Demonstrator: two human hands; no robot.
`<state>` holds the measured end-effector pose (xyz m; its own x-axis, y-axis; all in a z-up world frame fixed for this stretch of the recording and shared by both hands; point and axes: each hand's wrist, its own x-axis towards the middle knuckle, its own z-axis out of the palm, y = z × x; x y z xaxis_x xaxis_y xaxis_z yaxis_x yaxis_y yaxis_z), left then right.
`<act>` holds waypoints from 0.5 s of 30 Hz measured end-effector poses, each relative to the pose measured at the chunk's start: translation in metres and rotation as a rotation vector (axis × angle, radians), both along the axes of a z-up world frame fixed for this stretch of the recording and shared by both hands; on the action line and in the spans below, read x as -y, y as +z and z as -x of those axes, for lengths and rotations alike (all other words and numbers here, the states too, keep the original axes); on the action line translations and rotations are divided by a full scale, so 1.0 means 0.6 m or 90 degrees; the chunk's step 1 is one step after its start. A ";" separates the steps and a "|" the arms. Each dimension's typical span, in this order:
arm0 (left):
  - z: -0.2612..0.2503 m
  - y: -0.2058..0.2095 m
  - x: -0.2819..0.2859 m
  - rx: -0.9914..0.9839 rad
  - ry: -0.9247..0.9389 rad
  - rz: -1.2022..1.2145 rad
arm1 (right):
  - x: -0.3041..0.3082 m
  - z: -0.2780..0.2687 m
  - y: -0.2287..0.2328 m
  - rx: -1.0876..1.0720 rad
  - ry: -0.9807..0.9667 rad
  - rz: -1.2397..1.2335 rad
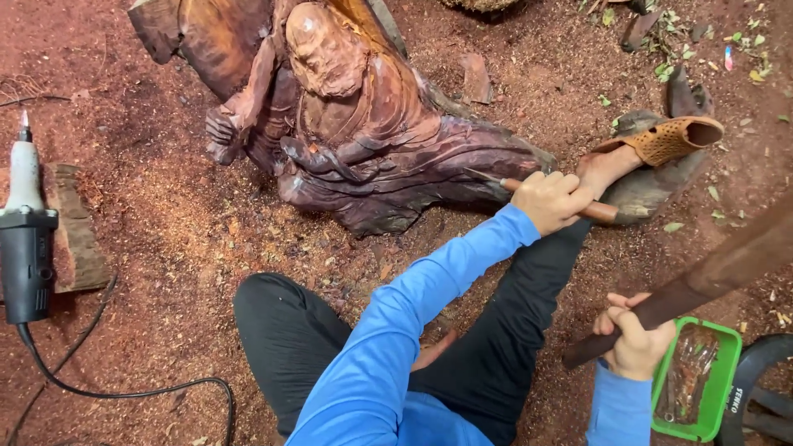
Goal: Carving details into a wooden statue using a mallet and chisel while sitting on the ground.
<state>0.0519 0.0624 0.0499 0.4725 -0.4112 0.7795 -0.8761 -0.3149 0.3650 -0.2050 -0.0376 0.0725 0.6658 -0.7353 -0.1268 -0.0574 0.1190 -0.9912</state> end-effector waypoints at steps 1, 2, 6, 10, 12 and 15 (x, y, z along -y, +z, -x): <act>-0.001 -0.003 0.002 -0.001 -0.001 -0.003 | -0.002 -0.009 -0.008 0.038 0.007 -0.024; -0.001 -0.007 0.005 -0.001 -0.003 -0.005 | -0.004 -0.018 -0.017 0.077 0.015 -0.047; -0.018 -0.109 0.060 0.075 0.037 0.034 | -0.044 -0.073 0.000 -0.188 0.123 0.233; -0.022 -0.108 0.050 0.057 0.050 0.039 | -0.037 -0.074 -0.001 -0.111 0.038 0.209; -0.024 -0.101 0.046 0.058 0.058 0.045 | -0.046 -0.077 -0.005 -0.019 -0.003 0.165; -0.024 -0.073 0.024 0.071 0.041 0.078 | -0.063 -0.086 0.008 -0.048 0.003 0.196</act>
<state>0.0661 0.0482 0.0061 0.4025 -0.2819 0.8709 -0.8927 -0.3315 0.3053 -0.1536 0.0001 0.0772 0.6669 -0.7434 0.0515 -0.1325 -0.1863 -0.9735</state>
